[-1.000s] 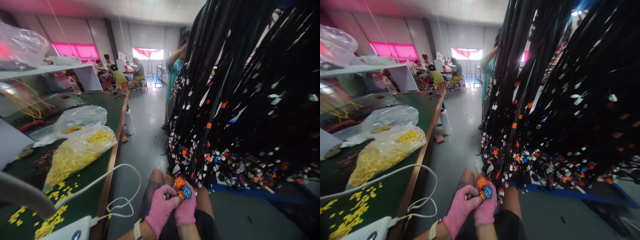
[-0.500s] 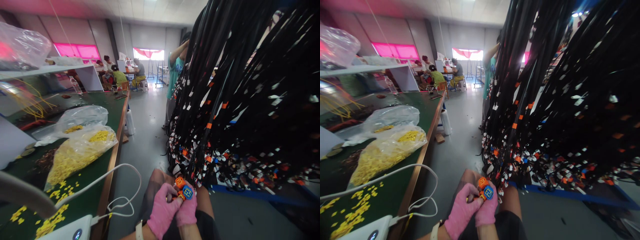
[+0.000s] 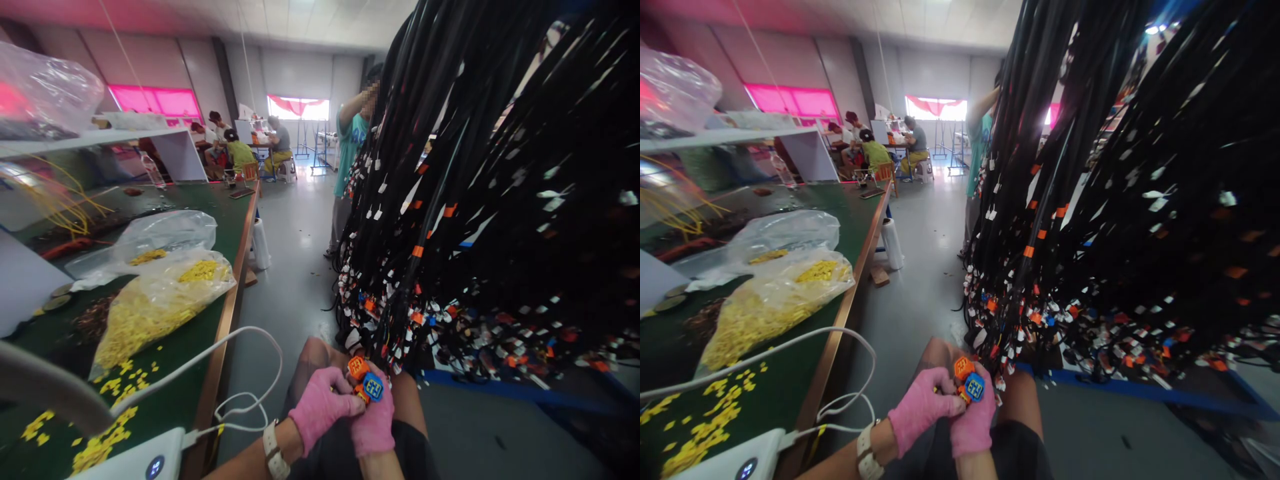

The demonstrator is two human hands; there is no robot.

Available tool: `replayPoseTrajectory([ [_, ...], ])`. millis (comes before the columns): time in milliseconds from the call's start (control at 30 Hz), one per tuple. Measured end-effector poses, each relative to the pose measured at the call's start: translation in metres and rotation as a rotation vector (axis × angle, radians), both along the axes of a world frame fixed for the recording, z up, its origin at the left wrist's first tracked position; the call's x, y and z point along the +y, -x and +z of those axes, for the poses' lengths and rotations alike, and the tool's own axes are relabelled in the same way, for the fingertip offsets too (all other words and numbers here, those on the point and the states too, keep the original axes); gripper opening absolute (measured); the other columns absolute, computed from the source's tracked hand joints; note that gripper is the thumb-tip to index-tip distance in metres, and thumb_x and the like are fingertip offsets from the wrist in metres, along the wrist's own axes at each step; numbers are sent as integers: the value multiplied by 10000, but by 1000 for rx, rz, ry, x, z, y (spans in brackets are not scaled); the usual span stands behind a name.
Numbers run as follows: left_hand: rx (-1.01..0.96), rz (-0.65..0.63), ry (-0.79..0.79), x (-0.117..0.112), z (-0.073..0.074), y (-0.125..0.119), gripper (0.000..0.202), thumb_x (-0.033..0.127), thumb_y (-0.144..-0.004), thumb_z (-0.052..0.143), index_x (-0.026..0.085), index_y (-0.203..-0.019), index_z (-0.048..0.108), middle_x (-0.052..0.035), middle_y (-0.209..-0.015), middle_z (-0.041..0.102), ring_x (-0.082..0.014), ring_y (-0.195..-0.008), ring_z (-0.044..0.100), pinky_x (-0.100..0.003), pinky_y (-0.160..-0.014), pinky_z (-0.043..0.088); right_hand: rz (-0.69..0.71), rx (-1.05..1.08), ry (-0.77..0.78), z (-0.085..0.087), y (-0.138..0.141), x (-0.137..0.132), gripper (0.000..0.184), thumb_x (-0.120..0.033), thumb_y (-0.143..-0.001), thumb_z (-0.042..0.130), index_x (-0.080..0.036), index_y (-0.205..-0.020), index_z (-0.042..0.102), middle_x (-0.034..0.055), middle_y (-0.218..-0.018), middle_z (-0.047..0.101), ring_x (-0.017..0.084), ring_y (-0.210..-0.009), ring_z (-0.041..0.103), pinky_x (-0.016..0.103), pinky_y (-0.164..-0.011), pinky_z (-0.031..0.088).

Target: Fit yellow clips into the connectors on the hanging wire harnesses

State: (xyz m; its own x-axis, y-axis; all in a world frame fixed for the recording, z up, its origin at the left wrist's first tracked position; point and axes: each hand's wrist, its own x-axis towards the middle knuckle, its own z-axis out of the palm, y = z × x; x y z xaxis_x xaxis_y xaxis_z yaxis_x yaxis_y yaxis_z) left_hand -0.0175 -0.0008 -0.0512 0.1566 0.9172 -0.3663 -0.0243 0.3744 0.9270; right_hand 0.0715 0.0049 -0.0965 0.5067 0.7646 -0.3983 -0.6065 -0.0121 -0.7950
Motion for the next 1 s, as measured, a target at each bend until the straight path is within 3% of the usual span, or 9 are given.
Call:
replayPoseTrajectory([
  [200, 137, -14, -66, -1, 4, -1, 320, 125, -483, 683, 163, -483, 365, 84, -478, 359, -67, -522, 298, -196, -469, 215, 29, -177, -23, -5, -1, -3, 305, -178, -505, 647, -194, -810, 652, -36, -660, 670, 159, -612, 609, 281, -600, 483],
  [367, 215, -31, -136, -2, 5, -1, 402, 166, -522, 683, 173, -470, 284, 89, -477, 275, -63, -520, 233, -208, -462, 173, 59, -38, -41, -4, -3, -1, 265, -243, -534, 614, -203, -796, 628, -33, -630, 671, 157, -558, 603, 281, -540, 472],
  [600, 197, -144, -178, 1, 5, 3, 324, 205, -596, 633, 173, -503, 324, 71, -515, 344, -74, -546, 285, -201, -485, 221, 17, -31, -29, 3, -4, 1, 238, -268, -493, 612, -196, -721, 621, -37, -587, 663, 149, -544, 588, 277, -569, 471],
  [800, 256, -102, -234, -2, 1, 1, 349, 262, -641, 623, 175, -504, 314, 70, -506, 316, -76, -539, 279, -208, -489, 222, 6, -152, 26, 6, -2, -2, 257, -268, -516, 612, -194, -761, 628, -34, -638, 653, 171, -598, 581, 307, -596, 457],
  [1000, 418, -49, -334, -13, 10, -3, 291, 262, -698, 558, 174, -529, 338, 59, -515, 344, -82, -536, 303, -218, -512, 237, 28, -328, 95, 15, -5, -6, 269, -346, -563, 568, -168, -746, 651, -26, -629, 653, 177, -616, 582, 311, -631, 456],
])
